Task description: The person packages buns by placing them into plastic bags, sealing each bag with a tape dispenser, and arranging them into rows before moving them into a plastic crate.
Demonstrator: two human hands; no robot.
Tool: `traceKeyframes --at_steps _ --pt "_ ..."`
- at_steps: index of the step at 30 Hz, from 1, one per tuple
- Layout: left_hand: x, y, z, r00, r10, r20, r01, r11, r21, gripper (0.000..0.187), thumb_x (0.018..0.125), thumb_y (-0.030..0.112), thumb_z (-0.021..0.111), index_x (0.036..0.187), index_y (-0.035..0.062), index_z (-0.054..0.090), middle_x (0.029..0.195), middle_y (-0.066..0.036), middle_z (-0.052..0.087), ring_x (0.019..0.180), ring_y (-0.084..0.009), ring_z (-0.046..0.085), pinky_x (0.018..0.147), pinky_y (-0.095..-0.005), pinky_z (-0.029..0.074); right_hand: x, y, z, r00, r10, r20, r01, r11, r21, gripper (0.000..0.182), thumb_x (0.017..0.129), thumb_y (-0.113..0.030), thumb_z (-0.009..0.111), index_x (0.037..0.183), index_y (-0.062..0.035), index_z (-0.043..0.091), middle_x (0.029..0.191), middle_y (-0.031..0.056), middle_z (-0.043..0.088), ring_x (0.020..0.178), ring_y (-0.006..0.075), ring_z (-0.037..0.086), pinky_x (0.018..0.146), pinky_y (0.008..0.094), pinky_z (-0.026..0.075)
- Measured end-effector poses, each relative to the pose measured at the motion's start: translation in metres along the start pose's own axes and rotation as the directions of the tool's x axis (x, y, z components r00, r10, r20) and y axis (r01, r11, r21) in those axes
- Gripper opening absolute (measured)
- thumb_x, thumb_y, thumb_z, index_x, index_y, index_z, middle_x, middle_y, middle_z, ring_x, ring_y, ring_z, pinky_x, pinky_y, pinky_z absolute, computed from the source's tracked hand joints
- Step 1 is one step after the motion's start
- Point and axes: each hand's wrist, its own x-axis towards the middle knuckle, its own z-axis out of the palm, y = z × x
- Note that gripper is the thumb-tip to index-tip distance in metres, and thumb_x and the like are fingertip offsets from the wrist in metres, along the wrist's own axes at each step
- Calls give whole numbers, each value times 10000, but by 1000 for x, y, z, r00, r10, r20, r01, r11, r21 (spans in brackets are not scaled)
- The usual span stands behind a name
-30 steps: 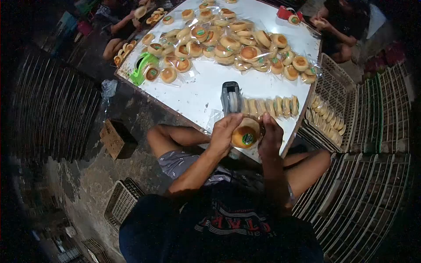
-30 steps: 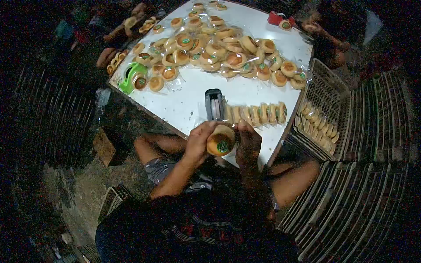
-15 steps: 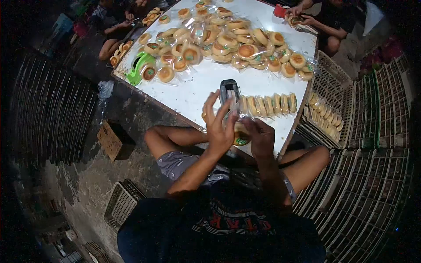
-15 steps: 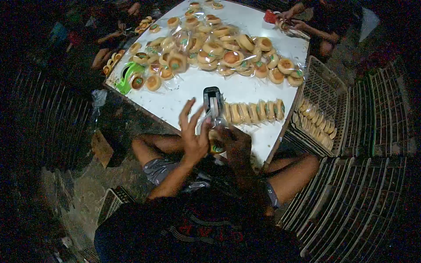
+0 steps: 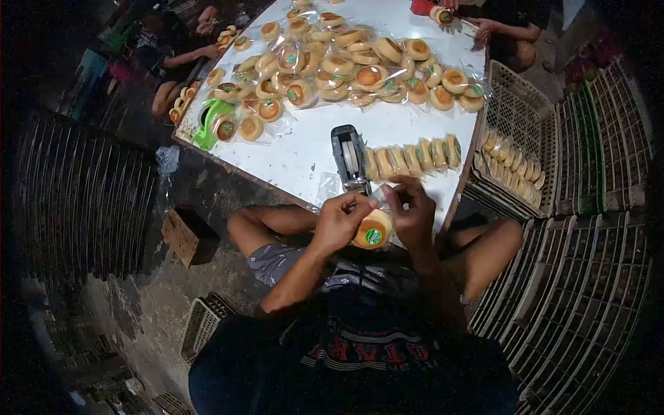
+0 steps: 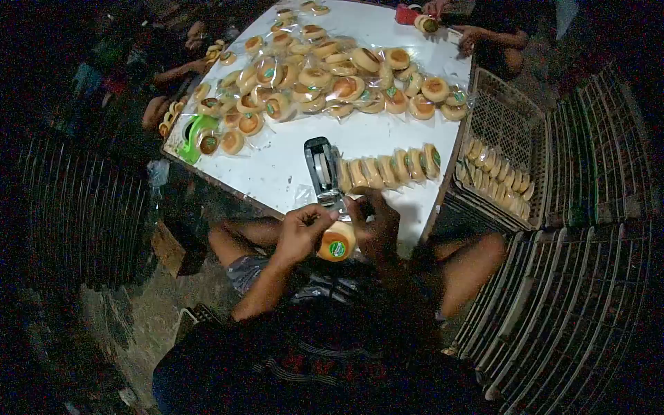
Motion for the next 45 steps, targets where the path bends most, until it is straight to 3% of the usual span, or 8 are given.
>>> traceKeyframes --at_steps 4,11,16,23,27,33,38,45 --pt "7 -16 9 857 486 -172 -500 865 -46 121 894 144 671 881 24 682 969 -32 616 894 -113 579 775 -237 471 0 7 -11 958 -228 175 252 958 -133 51 810 -16 663 770 12 649 693 86 598 622 167 563 569 290 426" --pt "12 -32 3 996 -41 -76 20 967 -256 104 900 158 667 885 61 636 825 -3 557 779 -70 506 687 -223 430 -14 25 6 954 -252 165 298 869 -396 217 854 -69 663 672 16 581 624 81 541 556 153 522 514 302 401" --pt "6 -43 6 693 613 -380 -610 779 144 141 870 85 598 969 -12 573 1042 -94 551 970 -198 522 845 -318 430 -37 44 37 897 148 416 -332 847 415 486 882 -217 677 1254 -50 413 1175 152 528 1111 225 516 937 342 411" --pt "-11 -19 13 993 40 -115 -118 563 -818 435 958 212 502 1331 28 373 1232 -100 506 1163 -222 498 985 -345 408 -11 47 51 967 -51 250 27 995 99 503 855 -143 710 1261 -10 445 1164 110 577 1046 167 567 901 293 461" --pt "9 -49 -9 995 -8 -98 -78 543 -836 419 940 318 542 1264 55 503 1181 -74 590 1069 -201 579 916 -347 468 37 103 71 957 271 101 -274 961 21 372 785 -370 755 880 -40 610 895 108 622 800 208 605 712 335 498" --pt "-7 -33 -36 991 -24 -135 -104 512 -853 395 926 170 570 1279 36 454 1185 -85 557 1119 -198 546 960 -341 443 23 100 69 960 -213 184 243 956 -163 264 815 -236 704 727 -3 616 634 126 525 613 218 552 581 377 441" --pt "-7 -39 -50 1000 5 10 4 693 -721 484 875 81 594 1320 24 413 1186 -89 545 1121 -200 538 953 -328 438 23 134 22 890 -35 454 353 685 -638 288 813 -259 733 779 10 634 721 61 578 649 163 535 630 336 462" --pt "-5 -41 -23 944 326 43 -295 898 -326 650 854 76 617 1425 21 311 1281 -90 506 1171 -205 487 1015 -314 373 23 -36 15 739 8 674 39 998 -55 268 828 -217 729 731 0 606 704 36 550 680 121 516 660 272 414"
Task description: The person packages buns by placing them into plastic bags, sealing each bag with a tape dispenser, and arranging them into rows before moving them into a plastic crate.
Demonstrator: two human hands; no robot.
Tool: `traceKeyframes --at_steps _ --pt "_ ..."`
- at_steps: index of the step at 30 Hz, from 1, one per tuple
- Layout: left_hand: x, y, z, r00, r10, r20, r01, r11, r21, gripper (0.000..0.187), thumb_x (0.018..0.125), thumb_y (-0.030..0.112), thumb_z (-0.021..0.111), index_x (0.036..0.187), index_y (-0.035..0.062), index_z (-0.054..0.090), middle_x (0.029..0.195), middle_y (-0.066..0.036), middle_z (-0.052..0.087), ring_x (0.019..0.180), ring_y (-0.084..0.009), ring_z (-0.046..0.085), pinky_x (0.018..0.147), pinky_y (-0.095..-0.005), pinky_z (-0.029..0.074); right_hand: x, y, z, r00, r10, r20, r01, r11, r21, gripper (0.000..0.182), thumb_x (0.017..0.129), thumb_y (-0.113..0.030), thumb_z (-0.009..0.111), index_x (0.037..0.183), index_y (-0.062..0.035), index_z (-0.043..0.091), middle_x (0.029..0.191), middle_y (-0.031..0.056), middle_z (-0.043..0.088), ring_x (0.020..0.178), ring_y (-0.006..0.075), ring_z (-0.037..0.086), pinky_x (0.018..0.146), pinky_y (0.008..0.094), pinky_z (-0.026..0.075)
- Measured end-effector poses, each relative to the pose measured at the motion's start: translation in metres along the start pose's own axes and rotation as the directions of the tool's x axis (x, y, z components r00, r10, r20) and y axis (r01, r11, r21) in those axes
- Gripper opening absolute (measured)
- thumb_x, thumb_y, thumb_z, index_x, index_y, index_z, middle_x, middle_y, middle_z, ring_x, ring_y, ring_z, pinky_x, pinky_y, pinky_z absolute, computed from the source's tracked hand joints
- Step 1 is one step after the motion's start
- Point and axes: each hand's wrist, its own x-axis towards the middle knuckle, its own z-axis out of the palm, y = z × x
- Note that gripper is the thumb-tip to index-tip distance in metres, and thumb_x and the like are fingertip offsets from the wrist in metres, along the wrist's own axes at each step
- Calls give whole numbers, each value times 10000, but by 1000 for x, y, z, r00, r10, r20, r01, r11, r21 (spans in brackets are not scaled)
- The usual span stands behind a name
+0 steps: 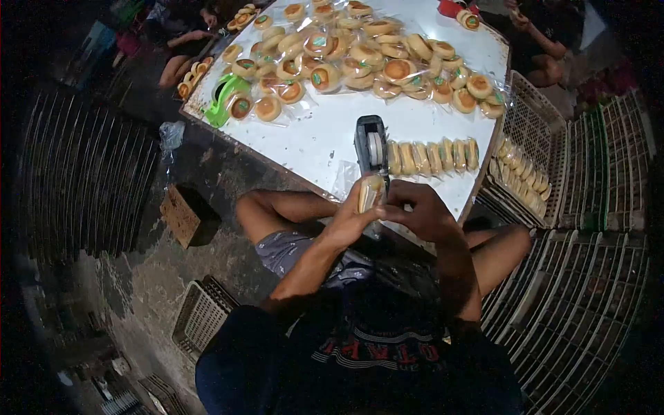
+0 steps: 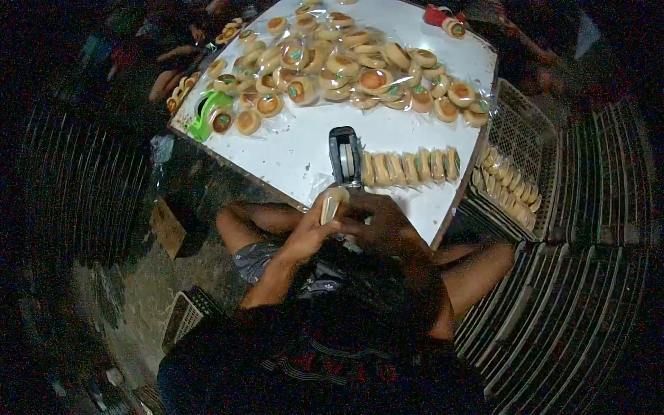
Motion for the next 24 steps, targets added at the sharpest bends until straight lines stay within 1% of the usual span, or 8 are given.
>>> traceKeyframes --at_steps 4,9,10,12,14,16,19,24 --pt "2 -3 1 956 -195 221 234 957 -169 470 941 145 561 1368 44 391 1187 -78 553 1135 -178 520 997 -305 404 8 47 -16 970 204 -132 -241 876 -418 400 704 -328 832 773 -12 597 694 10 530 683 110 495 617 275 410" --pt "1 13 10 857 -435 275 513 674 -532 473 1019 372 387 1323 16 454 1230 -130 574 1092 -201 586 921 -327 491 -27 69 -6 998 31 -49 -25 992 126 685 612 -311 895 1174 -69 588 1210 53 536 1135 192 495 921 334 430" --pt "4 8 14 876 -345 336 482 637 -602 486 1020 382 376 1322 8 451 1239 -138 569 1102 -213 586 927 -331 489 -27 69 -10 968 -247 -34 231 941 -249 619 663 -289 868 1168 -63 591 1167 48 572 1091 194 530 906 328 446" --pt "15 -7 15 888 -356 291 460 695 -553 533 1007 413 393 1341 -2 420 1275 -163 539 1165 -251 545 970 -382 458 -32 61 -31 993 -52 -106 35 987 -159 507 753 -269 804 1152 -40 591 1123 87 601 1045 213 561 901 334 458" --pt "24 1 28 930 -331 159 361 748 -556 555 997 421 418 1343 -13 410 1281 -174 529 1184 -272 529 982 -411 445 -26 139 -59 817 -257 -517 27 912 -410 394 839 -234 715 1141 -19 579 1107 145 614 1029 250 581 878 343 471" --pt "40 0 34 950 -297 98 307 820 -484 535 985 377 470 1329 -29 419 1253 -178 541 1169 -284 536 976 -425 448 -18 79 -99 625 47 -779 -86 996 -10 346 880 -194 655 1150 3 565 1146 187 602 1057 295 583 888 372 470" --pt "67 -16 49 966 -241 96 258 853 -454 497 968 329 521 1306 -29 450 1241 -157 548 1150 -262 545 968 -410 453 -3 155 -162 349 -433 -831 -337 770 -542 412 901 -252 608 1209 9 526 1190 239 573 1116 354 561 894 431 467" --pt "130 -55 96 949 -309 57 312 900 -305 682 942 441 519 1414 -15 332 1394 -185 425 1285 -280 403 1033 -383 352 -7 204 -196 712 131 -690 -602 621 -503 769 814 -431 665 1367 17 374 1305 317 462 1195 433 491 978 467 421"
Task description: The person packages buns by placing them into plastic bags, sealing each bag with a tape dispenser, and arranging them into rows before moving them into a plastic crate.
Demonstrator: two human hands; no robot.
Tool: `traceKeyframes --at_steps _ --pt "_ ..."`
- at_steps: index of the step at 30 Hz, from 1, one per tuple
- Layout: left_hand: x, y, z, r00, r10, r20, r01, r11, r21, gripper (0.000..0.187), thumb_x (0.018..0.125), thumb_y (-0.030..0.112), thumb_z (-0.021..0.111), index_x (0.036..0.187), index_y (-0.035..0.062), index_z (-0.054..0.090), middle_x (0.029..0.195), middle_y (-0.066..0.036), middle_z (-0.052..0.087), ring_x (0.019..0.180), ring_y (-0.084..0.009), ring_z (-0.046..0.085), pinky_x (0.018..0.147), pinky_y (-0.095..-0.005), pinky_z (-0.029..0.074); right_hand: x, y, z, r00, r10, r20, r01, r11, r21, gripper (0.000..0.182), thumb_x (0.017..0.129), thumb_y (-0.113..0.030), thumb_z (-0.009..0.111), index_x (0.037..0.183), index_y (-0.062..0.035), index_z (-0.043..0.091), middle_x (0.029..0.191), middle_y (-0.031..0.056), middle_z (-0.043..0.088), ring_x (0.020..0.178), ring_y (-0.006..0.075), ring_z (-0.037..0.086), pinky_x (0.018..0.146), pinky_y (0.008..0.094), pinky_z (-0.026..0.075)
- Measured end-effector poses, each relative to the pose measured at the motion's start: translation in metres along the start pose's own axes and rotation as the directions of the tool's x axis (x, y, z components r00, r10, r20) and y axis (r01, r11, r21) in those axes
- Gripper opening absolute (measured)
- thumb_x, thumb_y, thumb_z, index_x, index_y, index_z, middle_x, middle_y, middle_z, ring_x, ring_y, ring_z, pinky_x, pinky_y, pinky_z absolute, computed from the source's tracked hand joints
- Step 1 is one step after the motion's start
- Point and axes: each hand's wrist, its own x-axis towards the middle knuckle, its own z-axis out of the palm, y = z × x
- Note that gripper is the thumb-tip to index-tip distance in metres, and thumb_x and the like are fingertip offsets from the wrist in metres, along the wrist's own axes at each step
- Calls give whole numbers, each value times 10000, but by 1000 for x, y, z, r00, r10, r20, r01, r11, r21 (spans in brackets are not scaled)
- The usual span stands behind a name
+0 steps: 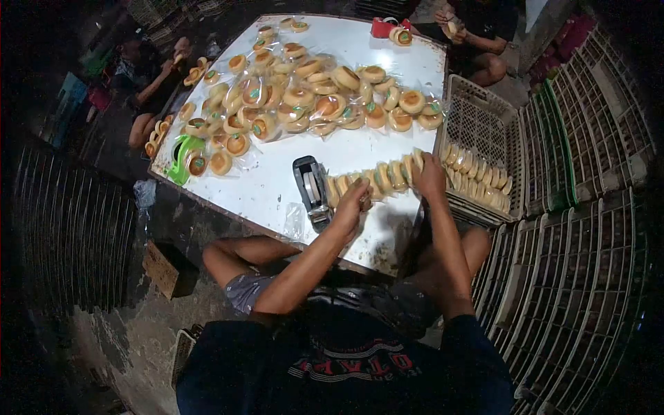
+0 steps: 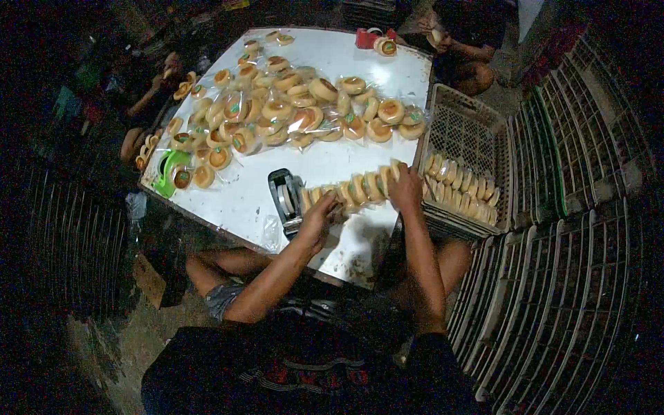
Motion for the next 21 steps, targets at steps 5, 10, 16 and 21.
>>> traceKeyframes --at_steps 5,10,16,21 --pt "54 -21 37 981 96 -170 -46 959 280 782 894 458 579 1444 -6 272 1366 -195 435 1240 -289 435 1002 -396 380 3 -16 -15 990 11 139 -14 1000 21 1133 648 -559 756 1461 6 206 1398 338 342 1272 457 402 1053 469 369" --pt "91 -13 63 955 -65 -290 106 986 128 637 854 448 635 1238 -34 477 1048 -186 576 891 -260 587 705 -400 494 7 7 -11 991 -18 133 -7 983 183 1120 672 -545 754 1463 15 193 1407 339 333 1283 457 394 1069 479 350" --pt "131 -1 85 988 -25 -153 55 980 192 350 883 400 570 1012 77 610 806 -46 583 661 -158 517 543 -278 380 19 42 -32 989 27 -145 47 874 484 995 722 -380 784 1444 -2 212 1347 302 408 1234 435 445 1016 491 399" --pt "195 56 194 950 244 194 -292 914 282 611 863 311 631 1322 -36 425 1199 -143 542 1072 -221 519 920 -340 411 80 71 -132 898 256 -357 20 789 614 892 774 -276 770 1446 -33 236 1289 241 482 1112 338 540 929 428 475"
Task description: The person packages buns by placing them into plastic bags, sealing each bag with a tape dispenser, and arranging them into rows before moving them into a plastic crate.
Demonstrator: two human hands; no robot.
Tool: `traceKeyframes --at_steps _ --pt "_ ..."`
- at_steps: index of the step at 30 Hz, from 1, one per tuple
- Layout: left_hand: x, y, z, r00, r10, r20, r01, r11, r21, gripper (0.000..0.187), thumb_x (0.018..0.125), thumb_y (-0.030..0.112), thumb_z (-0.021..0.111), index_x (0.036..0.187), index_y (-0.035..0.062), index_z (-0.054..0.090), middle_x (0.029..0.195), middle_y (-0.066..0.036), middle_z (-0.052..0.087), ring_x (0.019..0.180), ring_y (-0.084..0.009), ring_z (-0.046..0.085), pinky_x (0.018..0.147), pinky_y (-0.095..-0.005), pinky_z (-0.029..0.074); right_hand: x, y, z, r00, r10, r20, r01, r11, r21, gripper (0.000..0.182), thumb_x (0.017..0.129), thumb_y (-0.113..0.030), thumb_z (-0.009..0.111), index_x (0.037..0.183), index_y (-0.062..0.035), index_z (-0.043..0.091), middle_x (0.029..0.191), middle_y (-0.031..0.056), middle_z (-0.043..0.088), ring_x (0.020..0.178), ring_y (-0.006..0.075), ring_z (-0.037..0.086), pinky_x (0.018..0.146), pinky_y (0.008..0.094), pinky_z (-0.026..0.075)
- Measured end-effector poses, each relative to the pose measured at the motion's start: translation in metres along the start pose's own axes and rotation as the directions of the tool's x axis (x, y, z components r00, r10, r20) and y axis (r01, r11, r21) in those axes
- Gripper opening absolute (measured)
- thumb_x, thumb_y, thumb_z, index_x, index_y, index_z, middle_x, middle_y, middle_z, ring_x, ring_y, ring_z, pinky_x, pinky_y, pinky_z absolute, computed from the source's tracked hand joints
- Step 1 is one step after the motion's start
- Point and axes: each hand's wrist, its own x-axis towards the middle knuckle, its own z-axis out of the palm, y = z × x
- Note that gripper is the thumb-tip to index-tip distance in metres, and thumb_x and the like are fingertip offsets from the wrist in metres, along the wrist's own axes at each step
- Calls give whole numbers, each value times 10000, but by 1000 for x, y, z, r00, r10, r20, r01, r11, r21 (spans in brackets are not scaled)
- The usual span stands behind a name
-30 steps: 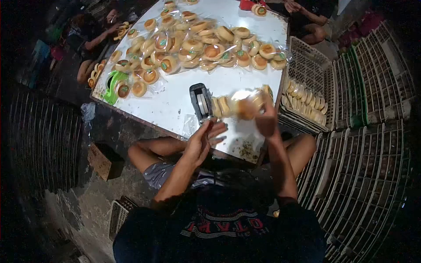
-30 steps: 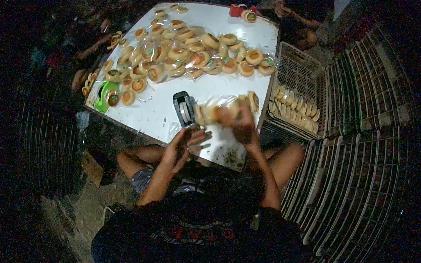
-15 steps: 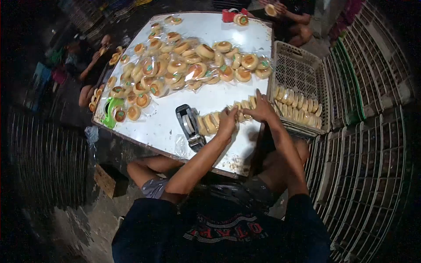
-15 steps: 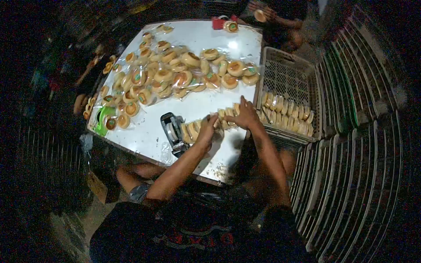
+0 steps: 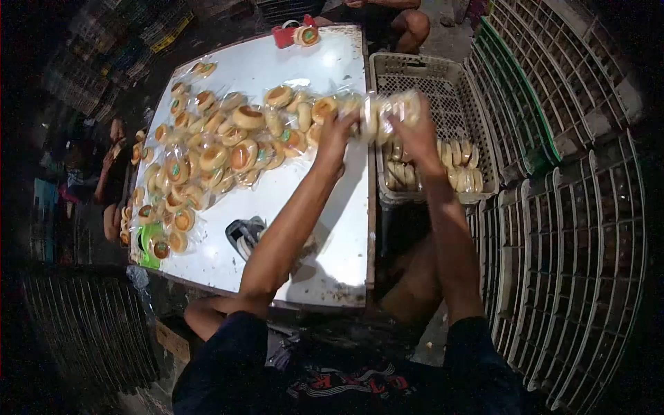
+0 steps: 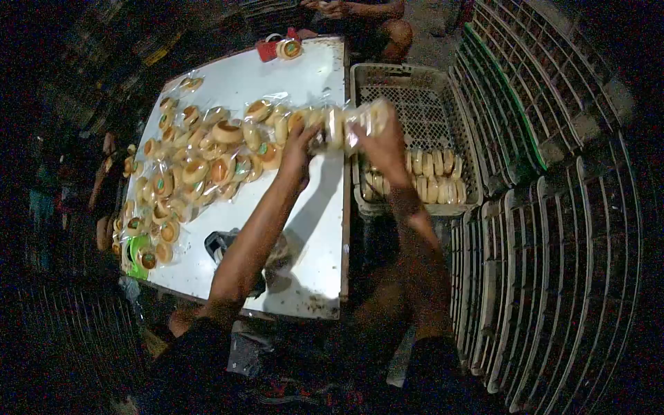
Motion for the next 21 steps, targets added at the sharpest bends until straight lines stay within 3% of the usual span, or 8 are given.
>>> traceKeyframes --at_steps 2,5,8,11,13,15,17,21 --pt "43 5 33 997 70 44 -66 995 -70 638 845 335 680 1317 -27 447 1201 -144 547 1100 -222 527 889 -328 446 42 11 -16 991 -6 -131 4 1000 -16 847 810 -220 747 1456 -51 226 1247 228 524 1008 294 613 846 389 540" --pt "109 -15 73 976 214 30 -216 957 193 695 822 374 701 1325 -34 448 1175 -161 558 1064 -237 550 876 -340 457 79 18 -35 948 -34 -316 -4 993 -118 900 749 -422 770 1428 -39 319 1332 250 440 1248 378 433 1044 466 349" --pt "134 -28 95 977 148 153 -170 975 145 707 827 394 688 1317 -57 450 1161 -181 559 1042 -267 564 892 -349 449 109 55 -39 930 52 -363 -138 967 -213 886 765 -452 746 1420 -20 335 1374 246 392 1258 377 422 1033 446 360" --pt "163 -76 85 988 -40 146 -13 940 341 717 840 399 667 1317 -81 429 1093 -190 574 984 -271 575 829 -349 465 135 139 -33 978 98 -185 -149 947 -286 1023 733 -583 720 1457 -53 229 1449 287 274 1294 440 372 1037 524 359" --pt "149 -83 76 946 -176 273 67 929 364 723 861 388 637 1339 -91 385 1072 -213 596 980 -265 581 817 -348 465 132 173 -29 946 156 284 -125 984 -124 823 802 -523 681 1403 -57 366 1377 268 402 1285 389 413 1030 485 386" --pt "120 -83 64 962 -193 193 65 850 523 677 871 365 630 1327 -83 407 1072 -205 609 989 -243 585 830 -338 463 119 189 -19 856 315 409 -148 909 -390 840 842 -573 595 1419 -15 349 1419 274 371 1311 382 394 1070 460 352" --pt "82 -72 45 856 -408 316 331 904 271 658 907 375 598 1334 -90 413 1249 -209 558 1107 -261 571 940 -352 461 109 219 4 894 369 255 -117 741 -661 884 855 -603 549 1441 11 302 1464 273 315 1332 390 368 1089 459 327" --pt "-26 -38 -12 873 -340 351 280 937 211 563 960 345 545 1346 -48 425 1223 -149 583 1109 -201 567 935 -325 460 112 219 29 988 -82 132 154 641 -752 647 830 -486 647 1201 37 562 1242 253 543 1152 392 527 996 444 410"
